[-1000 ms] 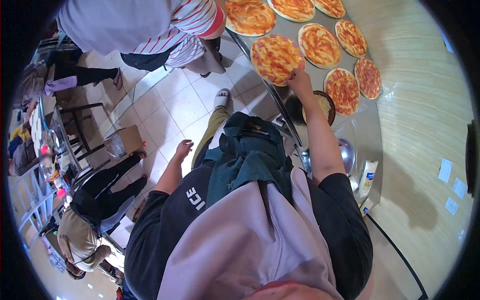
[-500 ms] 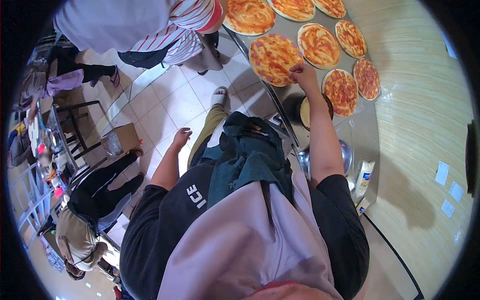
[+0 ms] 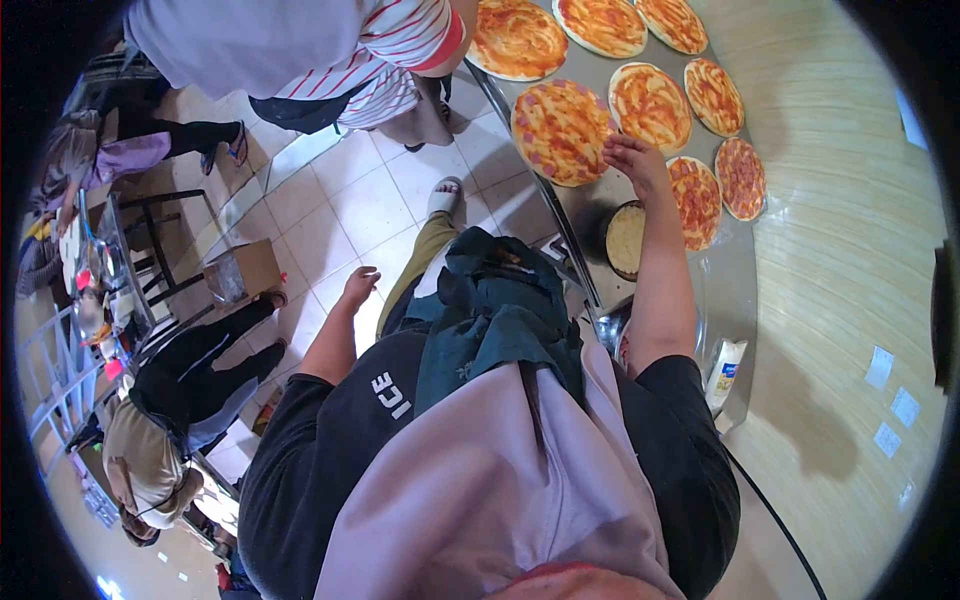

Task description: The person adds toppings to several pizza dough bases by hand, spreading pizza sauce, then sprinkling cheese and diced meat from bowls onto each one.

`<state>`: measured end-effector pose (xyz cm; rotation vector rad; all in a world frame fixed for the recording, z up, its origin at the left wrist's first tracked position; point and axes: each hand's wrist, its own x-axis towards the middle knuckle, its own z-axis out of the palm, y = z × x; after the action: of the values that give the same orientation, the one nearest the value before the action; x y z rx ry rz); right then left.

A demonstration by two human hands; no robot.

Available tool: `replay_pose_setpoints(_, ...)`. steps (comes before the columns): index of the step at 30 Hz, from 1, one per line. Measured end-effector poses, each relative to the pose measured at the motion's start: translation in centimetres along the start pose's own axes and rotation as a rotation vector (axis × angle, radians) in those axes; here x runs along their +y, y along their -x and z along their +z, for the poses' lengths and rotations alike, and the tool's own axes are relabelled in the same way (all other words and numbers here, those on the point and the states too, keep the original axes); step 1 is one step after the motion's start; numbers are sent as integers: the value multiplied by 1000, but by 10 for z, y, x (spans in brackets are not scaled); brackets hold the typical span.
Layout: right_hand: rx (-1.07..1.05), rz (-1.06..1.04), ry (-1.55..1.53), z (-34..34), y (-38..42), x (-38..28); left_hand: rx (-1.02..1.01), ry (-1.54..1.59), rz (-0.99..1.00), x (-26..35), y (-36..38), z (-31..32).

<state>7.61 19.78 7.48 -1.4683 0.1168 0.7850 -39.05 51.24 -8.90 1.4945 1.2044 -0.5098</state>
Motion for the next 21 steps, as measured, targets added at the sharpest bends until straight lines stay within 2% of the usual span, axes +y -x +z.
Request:
replay_pose_setpoints(7, -13, 38, 175, -5, -3, -1, -14, 10, 4, 8, 0, 2)
replay_pose_setpoints(13, 40, -26, 523, 7, -9, 4, -33, -41, 20, 15, -11, 5)
replay_pose_setpoints(16, 3, -99, 656, 12, -22, 14, -48, -65, 27, 17, -13, 6)
replay_pose_setpoints(21, 112, -254, 905, 19, -24, 8, -21, -14, 36, 23, -6, 8)
